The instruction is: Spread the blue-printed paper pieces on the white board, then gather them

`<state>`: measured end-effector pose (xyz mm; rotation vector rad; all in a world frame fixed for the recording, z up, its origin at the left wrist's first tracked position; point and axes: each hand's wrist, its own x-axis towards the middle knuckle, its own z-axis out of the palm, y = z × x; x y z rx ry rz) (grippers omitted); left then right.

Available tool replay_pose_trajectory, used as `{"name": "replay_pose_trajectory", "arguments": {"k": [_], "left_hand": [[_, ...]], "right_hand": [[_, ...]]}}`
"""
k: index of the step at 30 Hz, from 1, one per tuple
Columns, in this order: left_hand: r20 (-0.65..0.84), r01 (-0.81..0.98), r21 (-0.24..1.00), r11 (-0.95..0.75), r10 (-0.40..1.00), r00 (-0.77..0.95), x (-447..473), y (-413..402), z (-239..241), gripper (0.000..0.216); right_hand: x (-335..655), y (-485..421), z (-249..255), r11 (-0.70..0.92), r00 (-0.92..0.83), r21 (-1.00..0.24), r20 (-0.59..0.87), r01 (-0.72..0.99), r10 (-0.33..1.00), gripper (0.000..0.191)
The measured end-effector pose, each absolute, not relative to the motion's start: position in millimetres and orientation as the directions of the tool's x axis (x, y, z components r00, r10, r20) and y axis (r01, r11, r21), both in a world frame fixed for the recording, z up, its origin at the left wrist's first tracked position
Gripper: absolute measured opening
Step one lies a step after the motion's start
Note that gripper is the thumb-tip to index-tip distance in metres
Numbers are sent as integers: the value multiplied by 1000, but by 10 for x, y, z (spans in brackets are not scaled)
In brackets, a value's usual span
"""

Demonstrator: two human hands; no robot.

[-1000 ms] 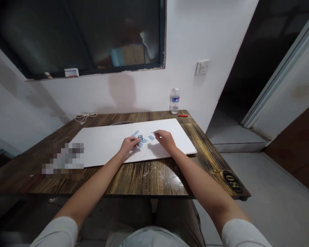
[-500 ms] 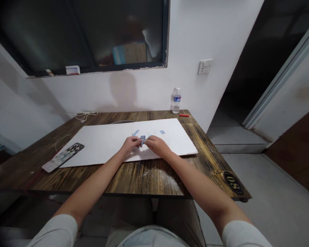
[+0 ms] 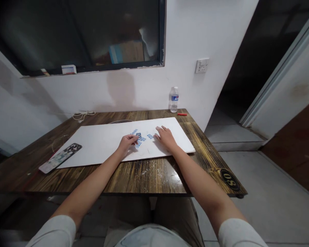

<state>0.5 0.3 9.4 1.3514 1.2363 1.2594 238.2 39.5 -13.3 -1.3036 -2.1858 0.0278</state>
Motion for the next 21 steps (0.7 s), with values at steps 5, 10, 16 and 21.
{"name": "replay_pose_trajectory", "arguments": {"k": [5,10,16,21], "left_hand": [[107,69,992,-105,994,-17,-2,8,85,42],[110,93,990,-109,994,-7,1,1,84,41],[116,80,990,-113,993,-33,-12,14,86,43],[115,82,990,-111,992,-43,-25,15,81,43]], "right_hand": [[2590,499,-214,445,-383,-268,253,855,888,48],[2609,432,-65,460,-419,-218,211,861,883,39],[2595,363,45,415,-362,-226,240,881,901,30],[2618,419,-8,458,-389,-246,281,854,877,27]]}}
